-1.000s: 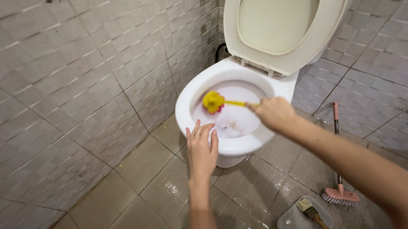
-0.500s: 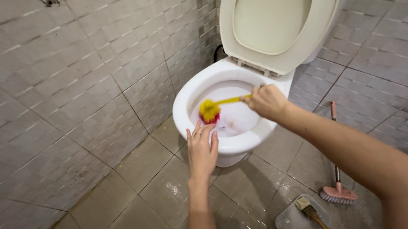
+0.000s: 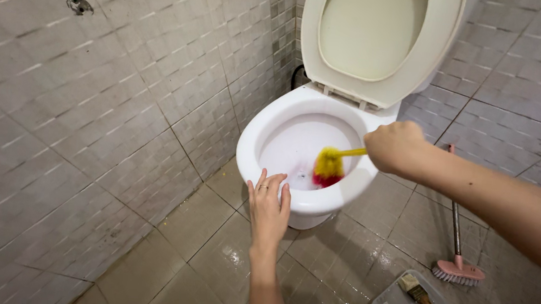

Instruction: The person pours soapy water from a plastic container into the toilet bowl and scrubs the interior with a brush. They then switch to a yellow toilet brush and continue scrubbing the bowl thoroughly.

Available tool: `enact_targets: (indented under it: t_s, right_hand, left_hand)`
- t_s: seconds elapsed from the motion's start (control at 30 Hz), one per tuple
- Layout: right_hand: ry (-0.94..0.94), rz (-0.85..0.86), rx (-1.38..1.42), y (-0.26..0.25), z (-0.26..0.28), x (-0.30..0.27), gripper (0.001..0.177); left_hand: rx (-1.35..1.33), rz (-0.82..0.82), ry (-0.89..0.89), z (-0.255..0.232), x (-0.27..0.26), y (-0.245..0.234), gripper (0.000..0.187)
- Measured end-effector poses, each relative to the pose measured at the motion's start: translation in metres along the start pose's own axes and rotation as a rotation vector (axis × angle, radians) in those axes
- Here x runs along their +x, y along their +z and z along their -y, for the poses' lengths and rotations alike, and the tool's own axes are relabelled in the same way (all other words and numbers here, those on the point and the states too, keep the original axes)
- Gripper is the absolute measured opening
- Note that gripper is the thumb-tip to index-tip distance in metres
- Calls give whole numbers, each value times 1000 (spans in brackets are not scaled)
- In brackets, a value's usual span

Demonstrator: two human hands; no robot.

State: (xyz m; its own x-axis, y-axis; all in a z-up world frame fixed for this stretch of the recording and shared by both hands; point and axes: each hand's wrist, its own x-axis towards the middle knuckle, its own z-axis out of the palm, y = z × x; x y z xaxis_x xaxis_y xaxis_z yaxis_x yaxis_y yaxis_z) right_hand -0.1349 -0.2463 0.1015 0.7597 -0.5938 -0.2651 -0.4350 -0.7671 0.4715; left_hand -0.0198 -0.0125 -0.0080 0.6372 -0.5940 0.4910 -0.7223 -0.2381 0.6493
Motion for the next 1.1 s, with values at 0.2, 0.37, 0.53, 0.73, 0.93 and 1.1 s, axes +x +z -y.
enact_targets:
  t_s: [0.2, 0.37, 0.53, 0.73, 0.93, 1.1]
  right_hand:
    - [-116, -28, 149, 51, 84, 43, 23]
    - [-111, 88, 254, 25, 102, 84, 27]
    - [-114, 70, 171, -44, 60, 66, 27]
    - [-194, 48, 138, -44, 70, 55, 25]
    - [-151, 109, 269, 21, 132, 91, 29]
    - [-82, 110, 233, 7, 103, 93, 29]
  left_hand:
    - [-41, 2, 12, -3, 0, 0, 24]
    - [-31, -30, 20, -2, 2, -9, 24]
    - [-52, -34, -2, 2, 4, -14, 23]
    - [-58, -9, -4, 1, 6, -12, 24]
    - [-57, -3, -15, 4, 4, -15, 25]
    - [-42, -13, -6, 9, 3, -20, 24]
